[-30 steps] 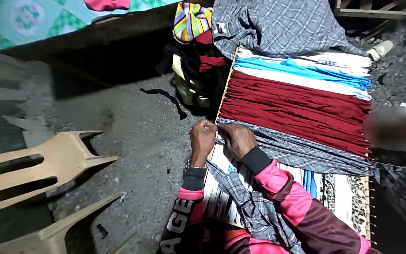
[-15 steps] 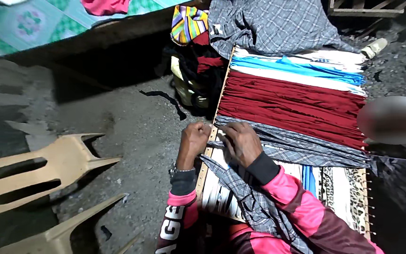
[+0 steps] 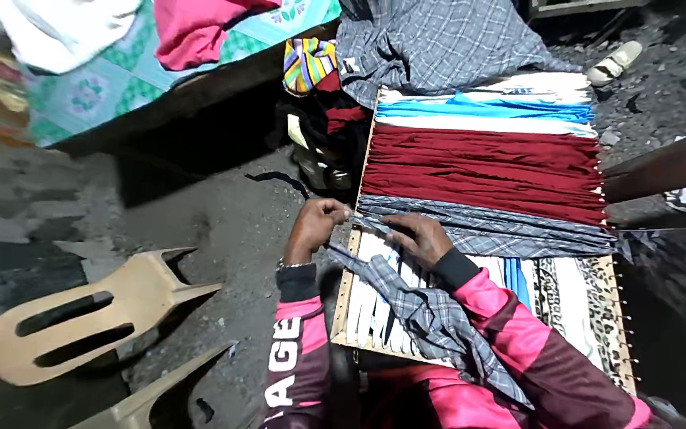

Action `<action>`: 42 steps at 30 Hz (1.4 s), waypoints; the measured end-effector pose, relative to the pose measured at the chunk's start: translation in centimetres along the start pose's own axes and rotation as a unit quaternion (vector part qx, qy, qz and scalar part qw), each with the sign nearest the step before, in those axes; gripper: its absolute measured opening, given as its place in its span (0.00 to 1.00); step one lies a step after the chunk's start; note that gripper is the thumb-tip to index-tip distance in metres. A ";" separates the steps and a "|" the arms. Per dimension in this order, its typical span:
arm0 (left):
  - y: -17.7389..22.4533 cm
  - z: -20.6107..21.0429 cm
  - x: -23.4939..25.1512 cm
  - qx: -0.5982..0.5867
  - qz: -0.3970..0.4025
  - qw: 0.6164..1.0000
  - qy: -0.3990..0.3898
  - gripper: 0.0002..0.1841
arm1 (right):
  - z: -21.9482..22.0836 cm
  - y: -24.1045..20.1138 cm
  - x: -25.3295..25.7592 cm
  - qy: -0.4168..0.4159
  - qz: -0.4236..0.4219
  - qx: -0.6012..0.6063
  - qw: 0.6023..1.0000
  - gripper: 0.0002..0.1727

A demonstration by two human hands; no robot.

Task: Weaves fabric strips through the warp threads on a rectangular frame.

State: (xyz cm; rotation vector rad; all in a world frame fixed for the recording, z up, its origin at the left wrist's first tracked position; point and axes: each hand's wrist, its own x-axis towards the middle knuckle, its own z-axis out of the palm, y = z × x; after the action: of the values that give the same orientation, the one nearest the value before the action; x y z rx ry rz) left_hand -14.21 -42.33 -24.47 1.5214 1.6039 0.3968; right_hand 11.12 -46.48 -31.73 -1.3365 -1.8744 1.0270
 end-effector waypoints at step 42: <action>12.3 13.8 -12.3 0.245 0.198 0.913 -0.258 0.17 | -9.0 1.0 -13.8 -0.049 0.248 0.528 0.810 0.21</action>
State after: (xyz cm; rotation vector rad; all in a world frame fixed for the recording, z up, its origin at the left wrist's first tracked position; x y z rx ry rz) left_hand 2.63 -55.62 -18.92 2.1242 1.0076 -0.2148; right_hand 23.22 -57.30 -28.58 -1.0314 -0.6595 2.0125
